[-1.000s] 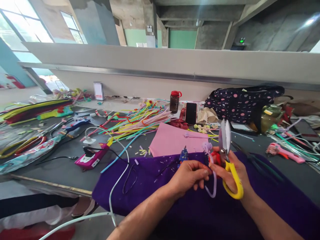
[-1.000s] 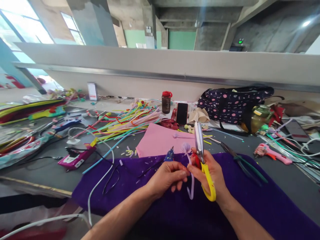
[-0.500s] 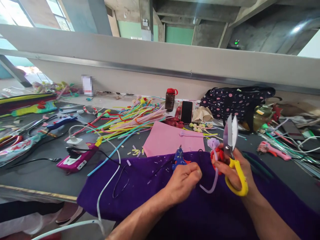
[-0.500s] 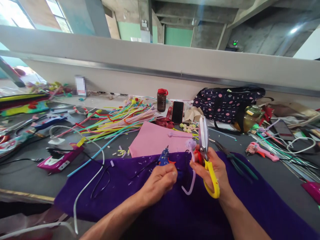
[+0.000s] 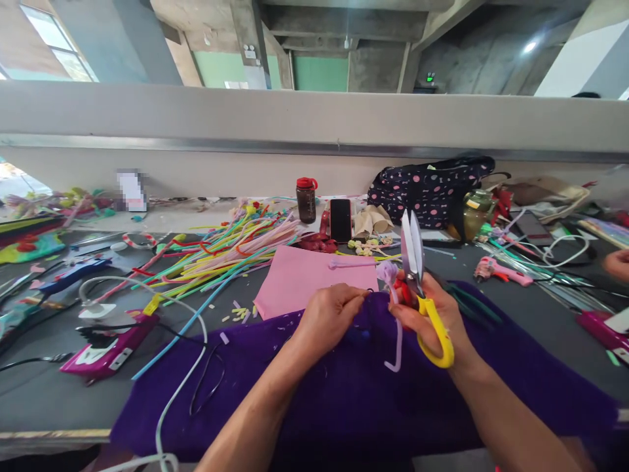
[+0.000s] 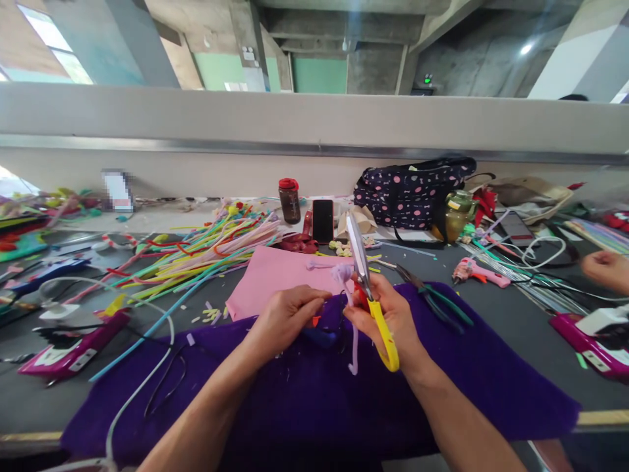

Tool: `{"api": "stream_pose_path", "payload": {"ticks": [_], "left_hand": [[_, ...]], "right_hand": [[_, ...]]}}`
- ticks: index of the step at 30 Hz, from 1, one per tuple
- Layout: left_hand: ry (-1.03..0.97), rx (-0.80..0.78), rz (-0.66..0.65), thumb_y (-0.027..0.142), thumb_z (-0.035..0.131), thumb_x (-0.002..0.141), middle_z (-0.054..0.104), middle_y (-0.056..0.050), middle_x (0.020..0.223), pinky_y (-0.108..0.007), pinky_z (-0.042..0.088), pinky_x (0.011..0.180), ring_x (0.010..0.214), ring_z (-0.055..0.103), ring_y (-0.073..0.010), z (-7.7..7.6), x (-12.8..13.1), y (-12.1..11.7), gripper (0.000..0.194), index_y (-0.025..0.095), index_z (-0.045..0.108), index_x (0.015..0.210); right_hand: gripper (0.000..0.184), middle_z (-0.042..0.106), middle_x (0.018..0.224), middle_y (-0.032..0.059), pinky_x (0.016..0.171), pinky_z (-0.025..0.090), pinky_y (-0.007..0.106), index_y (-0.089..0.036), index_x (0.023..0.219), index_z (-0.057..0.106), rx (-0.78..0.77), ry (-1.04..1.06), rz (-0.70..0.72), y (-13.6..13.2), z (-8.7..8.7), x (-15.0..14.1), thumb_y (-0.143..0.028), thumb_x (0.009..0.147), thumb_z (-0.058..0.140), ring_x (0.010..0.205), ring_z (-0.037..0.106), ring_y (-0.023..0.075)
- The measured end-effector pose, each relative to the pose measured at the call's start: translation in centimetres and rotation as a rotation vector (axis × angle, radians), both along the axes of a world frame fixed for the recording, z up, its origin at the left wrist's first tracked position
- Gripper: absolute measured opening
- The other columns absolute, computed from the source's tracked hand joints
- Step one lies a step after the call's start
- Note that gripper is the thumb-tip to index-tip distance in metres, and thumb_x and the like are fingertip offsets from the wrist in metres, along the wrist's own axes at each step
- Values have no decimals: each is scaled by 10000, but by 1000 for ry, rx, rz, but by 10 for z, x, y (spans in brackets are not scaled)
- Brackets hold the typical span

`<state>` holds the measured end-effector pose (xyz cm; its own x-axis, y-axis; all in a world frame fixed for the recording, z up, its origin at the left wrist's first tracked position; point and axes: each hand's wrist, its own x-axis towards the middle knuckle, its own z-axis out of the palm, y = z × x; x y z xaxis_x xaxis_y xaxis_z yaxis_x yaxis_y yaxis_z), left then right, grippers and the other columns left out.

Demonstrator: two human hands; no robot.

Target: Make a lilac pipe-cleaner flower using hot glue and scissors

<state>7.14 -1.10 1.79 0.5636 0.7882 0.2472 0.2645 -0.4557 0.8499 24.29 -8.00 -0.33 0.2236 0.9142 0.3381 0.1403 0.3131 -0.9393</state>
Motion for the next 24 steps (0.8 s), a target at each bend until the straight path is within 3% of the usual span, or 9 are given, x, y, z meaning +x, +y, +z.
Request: {"api": "stream_pose_path", "payload": {"ticks": [2,5,10,13,15,17,20,24], "left_hand": [[-6,44,75,274,564,725,674,-31,751,-220,412,610,677,592,-146,-7,1,7,173,190,704,783],[12,21,163,352,570,717,634,-8,576,-217,392,521,548,559,-130,-16,0,13,221,171,671,642],[-24,-1,119,297,544,733,687,-26,754,-226,432,615,669,600,-145,-24,1,8,206,176,691,812],[31,-59,123,333,538,739,665,-20,650,-225,419,549,588,584,-144,-24,-4,9,226,161,682,758],[132,7,176,384,510,759,645,-19,599,-227,396,513,556,568,-145,-18,-6,14,283,160,675,705],[275,177,190,359,497,774,677,-25,720,-236,407,572,638,587,-153,-7,-4,23,255,189,688,772],[537,471,73,215,501,760,678,-37,924,-278,405,749,859,586,-193,8,10,39,234,242,687,898],[878,529,26,136,491,744,681,-99,889,-300,417,727,868,598,-230,10,35,55,259,212,696,882]], "right_hand": [[462,507,776,-10,549,439,210,-246,1133,484,-11,4,-6,0,1,0,-229,703,653,643,506,114],[453,503,746,-26,545,435,194,-262,1127,486,-16,21,48,0,4,0,-198,708,644,622,499,99],[428,524,757,-25,613,438,207,-256,1110,482,-1,3,155,0,5,-3,-163,722,638,679,510,104],[433,529,761,-27,613,440,205,-264,1108,487,15,19,143,3,1,-4,-167,717,645,677,510,103],[439,529,758,-28,609,444,205,-267,1111,490,26,30,126,5,-2,-3,-175,713,648,674,515,106],[445,528,751,-29,611,446,209,-265,1115,490,29,30,118,6,-3,-2,-179,709,651,676,520,109],[450,526,743,-33,610,441,212,-263,1114,487,40,34,113,6,-1,0,-172,706,652,668,519,107],[426,511,727,-39,577,431,204,-249,1097,491,40,58,119,4,4,1,-156,706,631,619,503,93]]}}
